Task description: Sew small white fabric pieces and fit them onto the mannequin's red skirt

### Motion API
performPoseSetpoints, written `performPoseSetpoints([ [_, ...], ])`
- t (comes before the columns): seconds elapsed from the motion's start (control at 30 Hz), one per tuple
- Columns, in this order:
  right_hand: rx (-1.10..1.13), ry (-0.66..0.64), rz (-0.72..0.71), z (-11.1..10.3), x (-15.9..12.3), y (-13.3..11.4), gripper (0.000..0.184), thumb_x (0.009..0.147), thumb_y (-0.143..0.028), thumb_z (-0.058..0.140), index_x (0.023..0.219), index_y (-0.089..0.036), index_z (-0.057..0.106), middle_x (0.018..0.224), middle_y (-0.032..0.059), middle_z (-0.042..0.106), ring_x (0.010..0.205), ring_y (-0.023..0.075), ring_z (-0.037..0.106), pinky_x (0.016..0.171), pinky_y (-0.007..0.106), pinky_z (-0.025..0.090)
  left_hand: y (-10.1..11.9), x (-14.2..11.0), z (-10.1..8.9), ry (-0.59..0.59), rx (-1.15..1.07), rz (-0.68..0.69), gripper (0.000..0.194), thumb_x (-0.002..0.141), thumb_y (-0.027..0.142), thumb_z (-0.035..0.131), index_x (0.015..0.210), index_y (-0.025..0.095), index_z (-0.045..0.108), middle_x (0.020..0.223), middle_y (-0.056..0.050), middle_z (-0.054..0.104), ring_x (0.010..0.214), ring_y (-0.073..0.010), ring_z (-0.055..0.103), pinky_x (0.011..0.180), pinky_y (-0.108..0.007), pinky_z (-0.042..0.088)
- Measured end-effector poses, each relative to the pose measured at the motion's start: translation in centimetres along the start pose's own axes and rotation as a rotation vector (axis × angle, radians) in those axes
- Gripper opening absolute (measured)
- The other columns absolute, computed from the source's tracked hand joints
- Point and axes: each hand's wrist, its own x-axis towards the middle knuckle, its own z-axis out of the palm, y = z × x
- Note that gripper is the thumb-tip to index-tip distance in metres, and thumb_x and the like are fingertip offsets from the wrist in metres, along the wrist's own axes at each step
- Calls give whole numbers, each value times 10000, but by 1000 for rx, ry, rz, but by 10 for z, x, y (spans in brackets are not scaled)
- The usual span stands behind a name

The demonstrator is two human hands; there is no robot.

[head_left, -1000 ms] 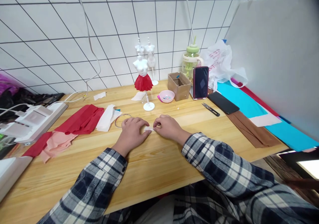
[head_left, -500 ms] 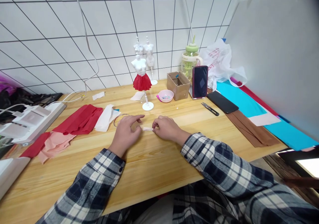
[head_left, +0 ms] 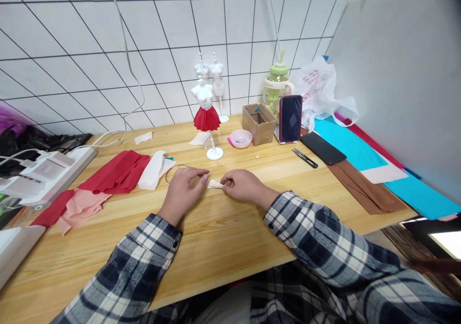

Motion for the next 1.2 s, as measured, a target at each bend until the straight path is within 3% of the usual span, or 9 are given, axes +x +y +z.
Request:
performPoseSetpoints([
  [0.13,2,-58,-27,-4,2,1,246,759,-274,657,997,-262,715,874,-19,704,790,148,611,656,246,405,8,-1,4,-188,90,-82,389,927,490,433,912,234,725,954,-68,699,960,-264,575,844,-422,385],
  [0.23,-38,-49,-74,-5,1,2,222,765,-305,656,976,-261,709,859,-17,689,792,155,599,661,255,392,12,-4,9,-244,135,-104,389,895,552,463,877,247,703,953,-65,667,969,-282,547,826,-443,349],
  [0.33,-56,-32,-92,-4,-1,1,145,788,-289,639,917,-246,690,851,-15,676,805,152,590,677,257,381,14,-8,12,-238,151,-61,323,835,547,563,837,247,683,960,-55,653,967,-280,534,839,-452,327],
  [0.5,-23,1,-90,-3,-3,1,331,764,-301,703,1080,-230,638,895,-9,656,805,138,580,682,245,379,14,-10,12,-191,167,10,277,832,503,587,841,241,680,923,-57,673,945,-274,552,895,-487,298],
  [0.6,-54,13,-103,-3,-3,1,224,800,-347,682,997,-240,688,896,4,651,829,148,580,698,254,380,13,-9,10,-190,170,32,316,809,548,602,854,248,688,919,-57,691,940,-280,568,935,-521,273],
  [0.73,-66,29,-60,0,1,3,120,834,-279,632,919,-247,710,894,1,668,822,146,591,706,259,388,12,-8,8,-201,174,49,230,811,473,618,832,255,686,904,-48,708,942,-281,586,973,-552,246],
  [1.03,-179,51,-81,6,0,-2,128,900,-244,558,925,-200,675,959,47,677,899,177,599,760,284,403,11,-7,6,-212,125,26,234,822,453,587,800,247,696,860,-45,724,886,-258,608,999,-548,260],
  [1.2,-140,45,-141,6,-2,1,105,892,-221,566,909,-193,665,946,39,665,894,171,594,780,282,407,12,-7,5,-211,130,63,135,811,341,594,755,248,676,814,-18,709,863,-248,613,1002,-558,248],
])
